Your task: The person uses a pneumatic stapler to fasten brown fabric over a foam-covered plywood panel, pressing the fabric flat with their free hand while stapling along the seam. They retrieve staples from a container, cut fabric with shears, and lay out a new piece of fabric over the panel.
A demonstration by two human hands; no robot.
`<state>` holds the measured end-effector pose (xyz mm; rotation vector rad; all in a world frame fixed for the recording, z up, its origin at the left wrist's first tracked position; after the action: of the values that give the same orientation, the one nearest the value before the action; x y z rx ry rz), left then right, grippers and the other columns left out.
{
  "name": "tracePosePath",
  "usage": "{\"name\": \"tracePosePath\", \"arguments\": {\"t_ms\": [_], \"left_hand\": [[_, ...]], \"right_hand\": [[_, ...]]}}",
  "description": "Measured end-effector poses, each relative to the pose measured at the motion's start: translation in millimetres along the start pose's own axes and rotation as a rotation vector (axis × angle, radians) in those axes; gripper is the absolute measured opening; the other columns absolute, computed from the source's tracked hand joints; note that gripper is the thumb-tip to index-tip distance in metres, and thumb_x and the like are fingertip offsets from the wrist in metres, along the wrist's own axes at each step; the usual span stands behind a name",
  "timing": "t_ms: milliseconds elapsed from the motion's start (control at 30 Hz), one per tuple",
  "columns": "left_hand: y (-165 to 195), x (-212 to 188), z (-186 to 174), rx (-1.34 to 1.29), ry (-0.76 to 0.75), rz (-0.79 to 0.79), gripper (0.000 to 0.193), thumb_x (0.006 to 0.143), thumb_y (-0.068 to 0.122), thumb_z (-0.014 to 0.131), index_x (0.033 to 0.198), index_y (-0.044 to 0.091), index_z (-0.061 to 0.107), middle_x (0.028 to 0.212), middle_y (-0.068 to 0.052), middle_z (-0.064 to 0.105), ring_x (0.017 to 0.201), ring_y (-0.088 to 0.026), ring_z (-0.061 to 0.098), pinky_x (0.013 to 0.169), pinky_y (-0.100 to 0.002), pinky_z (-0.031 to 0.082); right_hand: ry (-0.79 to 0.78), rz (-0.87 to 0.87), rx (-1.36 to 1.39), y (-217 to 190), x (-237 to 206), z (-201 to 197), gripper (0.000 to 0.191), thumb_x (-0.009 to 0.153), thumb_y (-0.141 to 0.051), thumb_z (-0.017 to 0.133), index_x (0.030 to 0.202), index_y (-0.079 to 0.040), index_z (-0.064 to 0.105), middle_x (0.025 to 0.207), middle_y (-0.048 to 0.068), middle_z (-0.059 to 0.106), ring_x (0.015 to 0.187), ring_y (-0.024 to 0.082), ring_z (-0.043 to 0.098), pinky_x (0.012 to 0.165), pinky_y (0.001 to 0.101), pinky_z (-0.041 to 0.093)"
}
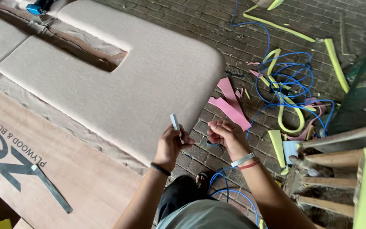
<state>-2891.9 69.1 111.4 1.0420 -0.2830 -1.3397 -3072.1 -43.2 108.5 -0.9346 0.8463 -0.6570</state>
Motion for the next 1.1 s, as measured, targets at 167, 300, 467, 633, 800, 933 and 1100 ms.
{"name": "tracePosePath", "arguments": {"t_ms": [167,300,467,633,800,933,1100], "left_hand": [[8.0,124.8,23.0,-0.157,0.038,-0.058,0.022,0.100,0.033,0.046,0.095,0.013,0.052,0.071,0.000,0.046,0.058,-0.014,0.041,0.051,-0.029,0.030],[37.3,220.1,39.6,-0.099,0.094,0.012,0.036,0.103,0.045,0.042,0.094,0.013,0.054,0.069,-0.001,0.046,0.056,-0.013,0.041,0.051,-0.029,0.031],[87.3,341.2,66.4,-0.085,0.189,0.049,0.037,0.105,0.042,0.045,0.092,0.010,0.057,0.070,-0.002,0.049,0.058,-0.016,0.048,0.054,-0.031,0.038],[115.7,443.3,109.0,0.023,0.161,0.102,0.027,0.103,0.027,0.053,0.101,0.003,0.066,0.084,-0.001,0.065,0.076,-0.013,0.062,0.073,-0.029,0.051],[132.4,551.6,140.3,0.127,0.200,0.234,0.023,0.102,0.019,0.062,0.112,0.001,0.073,0.077,0.000,0.060,0.070,-0.010,0.054,0.069,-0.027,0.044],[166.8,648.9,164.8,0.072,0.277,0.336,0.023,0.101,0.017,0.061,0.116,0.002,0.072,0.076,-0.001,0.062,0.068,-0.010,0.053,0.065,-0.026,0.040],[206.5,727.6,198.3,-0.301,0.497,0.297,0.020,0.096,0.019,0.054,0.108,0.004,0.061,0.080,-0.001,0.065,0.070,-0.015,0.061,0.065,-0.031,0.049]], "right_hand": [[-0.089,-0.001,-0.094,-51.1,98.0,-14.6,0.017,0.094,-0.016,0.068,0.105,-0.003,0.073,0.087,0.006,0.072,0.074,0.014,0.068,0.071,0.0286,0.057],[-0.126,-0.018,-0.134,-103.4,202.9,-35.4,0.016,0.094,-0.013,0.069,0.105,-0.002,0.072,0.089,0.008,0.073,0.075,0.015,0.068,0.069,0.0285,0.056],[-0.197,0.013,-0.137,-172.2,349.4,-34.8,0.016,0.093,-0.011,0.069,0.105,-0.002,0.071,0.093,0.005,0.072,0.082,0.013,0.070,0.074,0.0280,0.058],[-0.210,0.071,-0.198,-219.6,439.6,-65.9,0.019,0.094,-0.013,0.067,0.108,-0.002,0.072,0.090,0.007,0.072,0.078,0.014,0.068,0.073,0.0281,0.056],[-0.253,0.101,-0.164,-251.2,561.1,-105.6,0.018,0.095,-0.014,0.066,0.106,-0.001,0.071,0.092,0.005,0.074,0.079,0.012,0.067,0.072,0.0266,0.055],[-0.314,0.145,-0.190,-295.9,691.8,-135.1,0.015,0.094,-0.016,0.067,0.104,-0.006,0.070,0.090,0.002,0.071,0.080,0.011,0.068,0.074,0.0251,0.056],[-0.425,0.189,-0.154,-364.2,833.2,-127.5,0.014,0.094,-0.017,0.067,0.103,-0.006,0.070,0.084,0.004,0.070,0.072,0.014,0.066,0.068,0.0284,0.055]]}}
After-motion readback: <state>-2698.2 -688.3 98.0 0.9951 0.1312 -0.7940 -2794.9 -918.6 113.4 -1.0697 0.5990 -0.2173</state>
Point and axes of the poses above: each hand's wrist, its own x-axis towards the middle knuckle, its own z-axis out of the palm, y = z × x, the point moved 7 cm from there along x, towards the middle knuckle
